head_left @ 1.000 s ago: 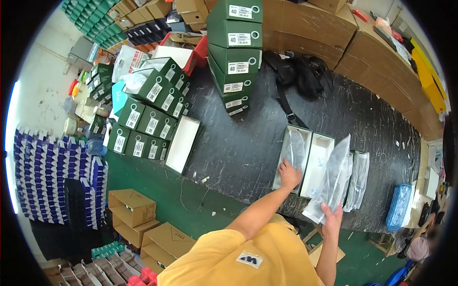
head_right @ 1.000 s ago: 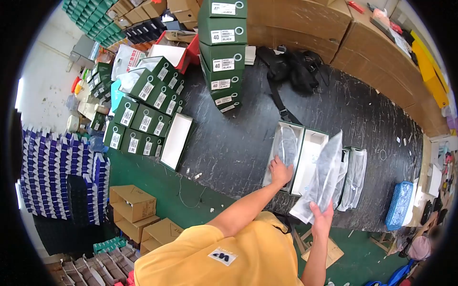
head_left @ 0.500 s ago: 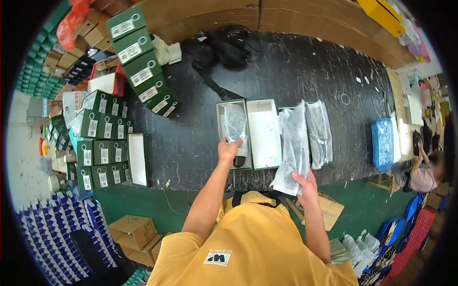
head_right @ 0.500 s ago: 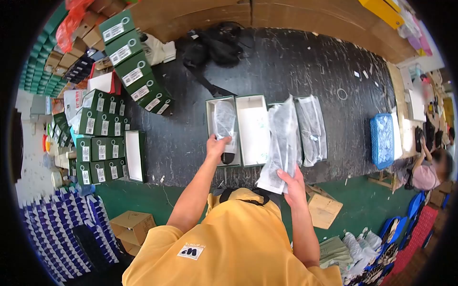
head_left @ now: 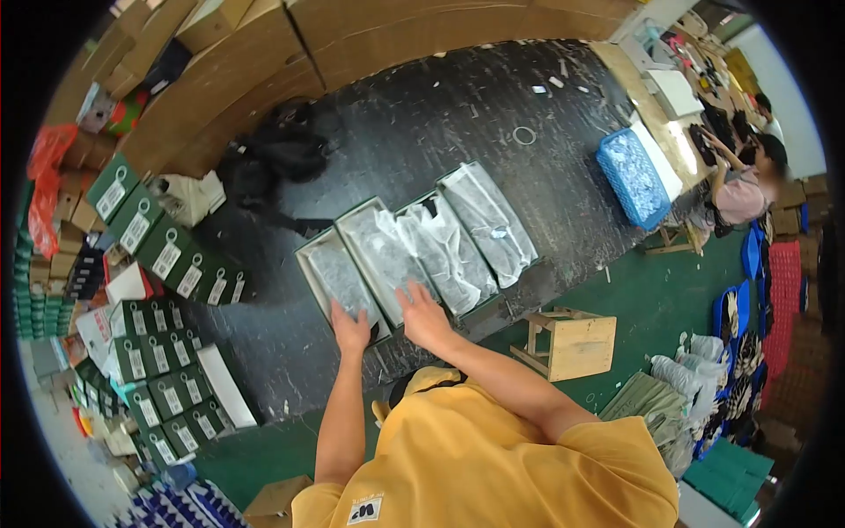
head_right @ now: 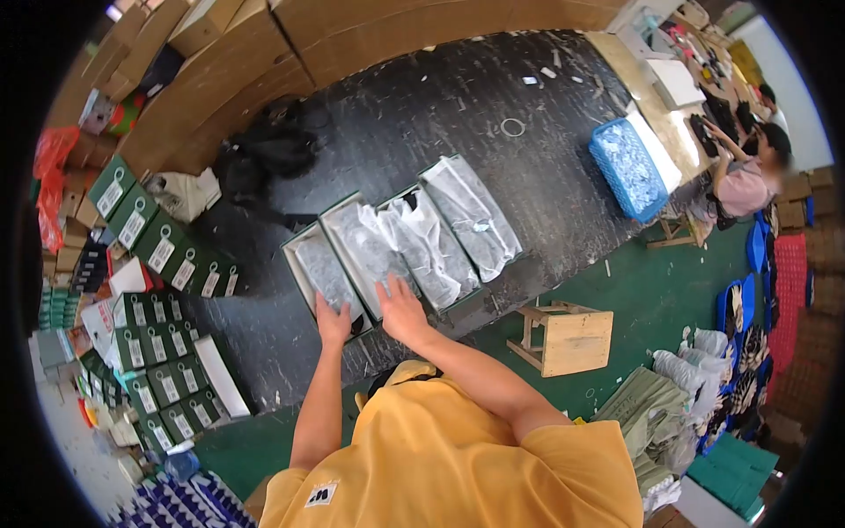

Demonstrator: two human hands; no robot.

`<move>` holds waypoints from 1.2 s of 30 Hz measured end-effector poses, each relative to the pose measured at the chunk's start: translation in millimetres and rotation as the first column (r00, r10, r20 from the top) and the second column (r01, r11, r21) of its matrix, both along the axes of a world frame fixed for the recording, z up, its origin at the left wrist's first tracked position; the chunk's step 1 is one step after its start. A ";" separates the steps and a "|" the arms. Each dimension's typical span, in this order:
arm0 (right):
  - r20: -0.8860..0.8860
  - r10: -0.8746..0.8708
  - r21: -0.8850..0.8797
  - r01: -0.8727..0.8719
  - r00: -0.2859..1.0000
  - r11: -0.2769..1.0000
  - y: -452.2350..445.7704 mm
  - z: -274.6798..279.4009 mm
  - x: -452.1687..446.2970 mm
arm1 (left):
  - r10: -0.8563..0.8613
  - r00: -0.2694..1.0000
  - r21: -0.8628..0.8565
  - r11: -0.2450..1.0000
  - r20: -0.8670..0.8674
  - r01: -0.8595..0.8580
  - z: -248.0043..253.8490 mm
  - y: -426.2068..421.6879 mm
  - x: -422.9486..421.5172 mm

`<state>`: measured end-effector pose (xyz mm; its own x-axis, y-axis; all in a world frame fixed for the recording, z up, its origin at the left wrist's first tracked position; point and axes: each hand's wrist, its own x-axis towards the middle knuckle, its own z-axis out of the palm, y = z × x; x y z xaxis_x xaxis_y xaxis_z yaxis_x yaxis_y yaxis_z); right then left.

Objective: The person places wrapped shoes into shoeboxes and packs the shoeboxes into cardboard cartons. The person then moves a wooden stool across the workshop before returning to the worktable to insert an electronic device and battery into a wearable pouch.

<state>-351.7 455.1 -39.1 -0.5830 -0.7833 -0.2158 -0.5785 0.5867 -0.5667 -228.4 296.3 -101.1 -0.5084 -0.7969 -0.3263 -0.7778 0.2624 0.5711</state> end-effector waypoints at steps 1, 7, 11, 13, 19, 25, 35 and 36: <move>-0.029 0.036 0.030 -0.035 0.999 0.999 4.0 -5.3 -0.7 | -0.054 0.998 -0.046 0.998 -0.041 0.052 2.1 5.2 6.5; -0.021 -0.128 -0.285 0.117 0.992 0.951 43.2 1.3 -51.3 | -0.159 0.980 -0.061 0.986 -0.117 0.152 5.9 25.3 26.8; -0.291 -0.461 -0.204 0.417 0.838 0.886 81.9 0.6 -108.9 | -0.056 0.992 -0.067 0.997 -0.111 0.049 13.3 37.0 5.6; -0.284 -0.453 -0.115 0.439 0.845 0.891 94.3 -11.5 -119.2 | -0.081 0.995 -0.073 0.994 -0.052 0.077 16.4 45.6 -16.0; -0.345 -0.396 -0.079 0.394 0.851 0.916 93.7 -30.6 -136.4 | 0.019 0.998 -0.143 0.990 0.060 -0.011 -24.5 38.8 -35.2; -0.340 -0.315 -0.119 0.292 0.886 0.949 99.0 -42.1 -137.0 | 0.169 0.982 -0.233 0.955 -0.086 -0.184 -32.0 40.9 -1.9; -0.454 -0.186 0.049 0.233 0.871 0.971 79.9 -40.3 -151.6 | 0.386 0.920 -0.221 0.893 -0.072 -0.392 -37.1 22.3 72.5; -0.466 -0.145 0.066 0.197 0.873 0.978 78.9 -42.9 -154.8 | 0.375 0.925 -0.223 0.898 -0.069 -0.380 -37.1 23.0 72.2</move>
<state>-506.5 533.9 -81.9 -0.7599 -0.6494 0.0294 -0.6419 0.7424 -0.1916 -156.2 319.3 -138.1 -0.1598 -0.9816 -0.1045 -0.8314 0.0767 0.5504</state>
